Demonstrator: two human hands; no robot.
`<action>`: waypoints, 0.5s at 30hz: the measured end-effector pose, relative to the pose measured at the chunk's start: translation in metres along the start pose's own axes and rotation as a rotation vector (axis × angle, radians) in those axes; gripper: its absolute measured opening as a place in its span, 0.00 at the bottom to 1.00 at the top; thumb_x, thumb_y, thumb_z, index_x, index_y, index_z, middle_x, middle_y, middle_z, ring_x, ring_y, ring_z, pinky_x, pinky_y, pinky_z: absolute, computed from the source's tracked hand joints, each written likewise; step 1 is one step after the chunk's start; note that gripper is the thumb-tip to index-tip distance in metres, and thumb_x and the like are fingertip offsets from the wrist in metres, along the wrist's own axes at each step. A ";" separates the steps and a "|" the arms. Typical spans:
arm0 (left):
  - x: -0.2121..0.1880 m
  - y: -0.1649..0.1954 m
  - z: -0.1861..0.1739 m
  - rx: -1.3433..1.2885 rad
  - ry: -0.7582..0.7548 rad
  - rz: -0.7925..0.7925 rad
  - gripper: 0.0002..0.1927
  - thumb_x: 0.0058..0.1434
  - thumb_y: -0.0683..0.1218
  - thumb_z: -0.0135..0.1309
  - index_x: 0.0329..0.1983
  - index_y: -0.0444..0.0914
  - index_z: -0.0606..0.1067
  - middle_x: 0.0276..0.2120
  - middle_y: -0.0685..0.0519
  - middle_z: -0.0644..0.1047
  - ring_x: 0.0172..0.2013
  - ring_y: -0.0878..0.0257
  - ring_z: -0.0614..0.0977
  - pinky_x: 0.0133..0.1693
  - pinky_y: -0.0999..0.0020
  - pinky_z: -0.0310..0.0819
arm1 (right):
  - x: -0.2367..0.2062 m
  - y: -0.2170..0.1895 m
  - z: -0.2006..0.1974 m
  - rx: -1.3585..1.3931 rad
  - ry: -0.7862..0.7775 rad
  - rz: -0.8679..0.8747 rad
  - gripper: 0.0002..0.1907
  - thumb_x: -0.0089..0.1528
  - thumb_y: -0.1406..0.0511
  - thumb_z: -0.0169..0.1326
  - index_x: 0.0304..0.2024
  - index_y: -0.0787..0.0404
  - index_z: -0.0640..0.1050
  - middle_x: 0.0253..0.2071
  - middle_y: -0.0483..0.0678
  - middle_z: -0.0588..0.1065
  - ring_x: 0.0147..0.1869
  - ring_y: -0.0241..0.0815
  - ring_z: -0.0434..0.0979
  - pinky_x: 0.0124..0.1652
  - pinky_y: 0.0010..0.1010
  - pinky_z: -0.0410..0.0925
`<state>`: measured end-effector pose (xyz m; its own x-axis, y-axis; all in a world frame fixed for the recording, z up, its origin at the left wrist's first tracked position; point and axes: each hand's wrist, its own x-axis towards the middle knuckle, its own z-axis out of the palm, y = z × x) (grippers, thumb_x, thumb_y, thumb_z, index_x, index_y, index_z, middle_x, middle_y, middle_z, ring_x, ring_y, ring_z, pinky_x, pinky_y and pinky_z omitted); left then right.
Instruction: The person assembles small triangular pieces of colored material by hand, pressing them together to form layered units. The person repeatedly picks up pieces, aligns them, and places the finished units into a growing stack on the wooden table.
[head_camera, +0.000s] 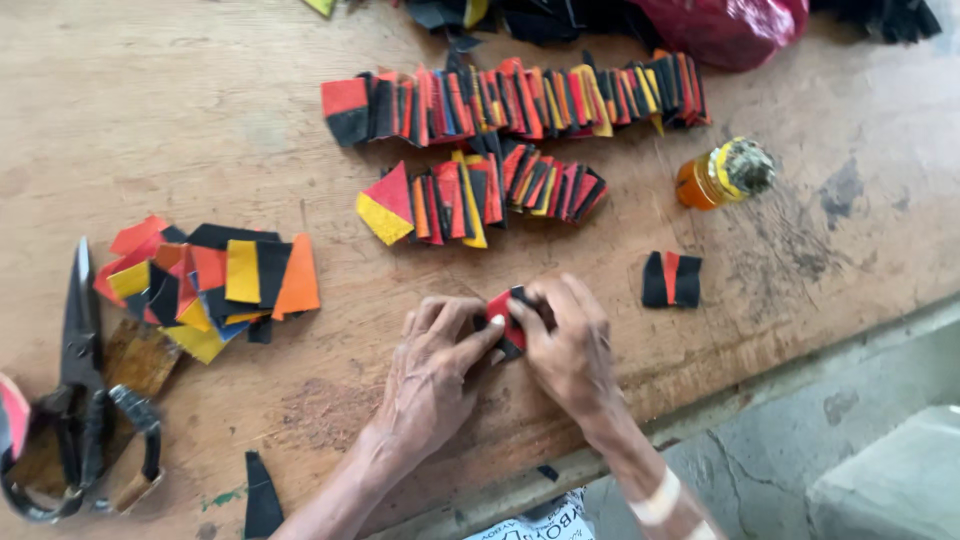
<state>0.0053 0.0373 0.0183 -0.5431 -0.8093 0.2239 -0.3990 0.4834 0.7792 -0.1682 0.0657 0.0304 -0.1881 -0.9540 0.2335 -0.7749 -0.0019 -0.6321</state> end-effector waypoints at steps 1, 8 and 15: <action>0.001 0.000 0.000 0.006 0.008 0.002 0.17 0.54 0.44 0.64 0.48 0.37 0.81 0.49 0.48 0.76 0.52 0.49 0.74 0.50 0.54 0.69 | 0.000 -0.001 0.000 0.017 -0.001 0.020 0.08 0.60 0.70 0.62 0.37 0.65 0.75 0.35 0.54 0.74 0.38 0.53 0.76 0.38 0.40 0.69; 0.000 0.001 0.000 0.035 0.018 -0.007 0.17 0.54 0.44 0.63 0.48 0.38 0.81 0.50 0.48 0.75 0.53 0.48 0.73 0.52 0.53 0.68 | 0.000 -0.004 -0.003 0.020 -0.053 0.048 0.09 0.58 0.70 0.64 0.35 0.64 0.75 0.33 0.55 0.73 0.36 0.55 0.76 0.36 0.42 0.69; -0.001 0.001 -0.004 0.025 -0.017 0.061 0.24 0.50 0.46 0.65 0.51 0.35 0.79 0.50 0.44 0.74 0.53 0.46 0.73 0.51 0.50 0.66 | -0.024 0.017 0.009 0.002 0.001 -0.018 0.09 0.60 0.70 0.61 0.37 0.66 0.74 0.36 0.56 0.72 0.39 0.58 0.74 0.37 0.44 0.68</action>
<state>0.0087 0.0371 0.0212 -0.5793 -0.7724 0.2604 -0.3829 0.5399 0.7496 -0.1712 0.0856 0.0078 -0.1745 -0.9535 0.2458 -0.7767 -0.0201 -0.6295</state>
